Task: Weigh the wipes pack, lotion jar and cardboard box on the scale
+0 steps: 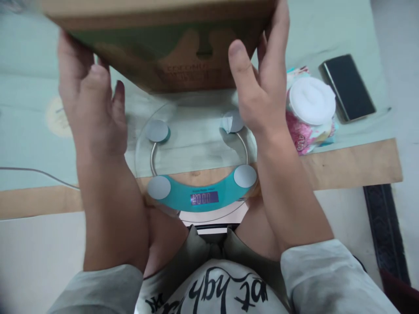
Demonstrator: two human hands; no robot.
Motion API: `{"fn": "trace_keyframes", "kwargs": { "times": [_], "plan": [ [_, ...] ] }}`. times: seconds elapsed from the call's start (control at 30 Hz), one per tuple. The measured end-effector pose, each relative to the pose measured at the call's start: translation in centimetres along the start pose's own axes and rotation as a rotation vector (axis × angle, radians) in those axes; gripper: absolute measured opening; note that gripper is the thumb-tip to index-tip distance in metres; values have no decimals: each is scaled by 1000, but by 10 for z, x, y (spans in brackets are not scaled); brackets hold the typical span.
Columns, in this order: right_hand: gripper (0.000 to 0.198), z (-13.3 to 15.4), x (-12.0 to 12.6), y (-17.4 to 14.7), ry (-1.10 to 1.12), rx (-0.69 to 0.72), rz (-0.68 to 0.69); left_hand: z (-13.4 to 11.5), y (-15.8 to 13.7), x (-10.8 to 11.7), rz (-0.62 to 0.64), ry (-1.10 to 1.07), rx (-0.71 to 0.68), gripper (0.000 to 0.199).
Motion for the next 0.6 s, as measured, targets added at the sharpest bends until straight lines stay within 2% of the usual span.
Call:
{"fn": "trace_keyframes", "kwargs": {
  "times": [0.03,0.1,0.17,0.23,0.3,0.37,0.43,0.47,0.6],
  "plan": [
    [76,2,1,0,11,-23,22,3,-1,0,52,-34,25,52],
    [78,10,8,-4,-43,-75,16,3,-4,1,38,-32,-2,48],
    [76,23,23,-9,-217,-129,-79,-3,-10,1,-10,-7,-74,37],
    [70,36,40,-14,-484,-219,-164,-10,-17,-1,-40,-20,-136,35],
    [71,45,54,-19,-670,-424,-173,-15,-22,-2,-53,-29,-160,36],
    [83,47,63,-23,-721,-689,-103,-19,-25,-4,-55,-16,-170,36],
    [97,45,70,-28,-744,-840,-44,-24,-27,-5,-27,7,-185,35],
    [102,43,72,-30,-769,-855,-24,-26,-28,-6,-2,16,-204,33],
    [122,29,80,-36,-871,-755,40,-34,-30,-7,62,69,-284,25]
  ]
}}
Point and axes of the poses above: each hand's wrist, its own y-axis towards the middle knuckle, its own x-axis out of the back of the hand, z = x × y, the point moved 2 cm from there along y, towards the middle knuckle, and after that the axes turned 2 degrees about y, right-handed, at the moved point
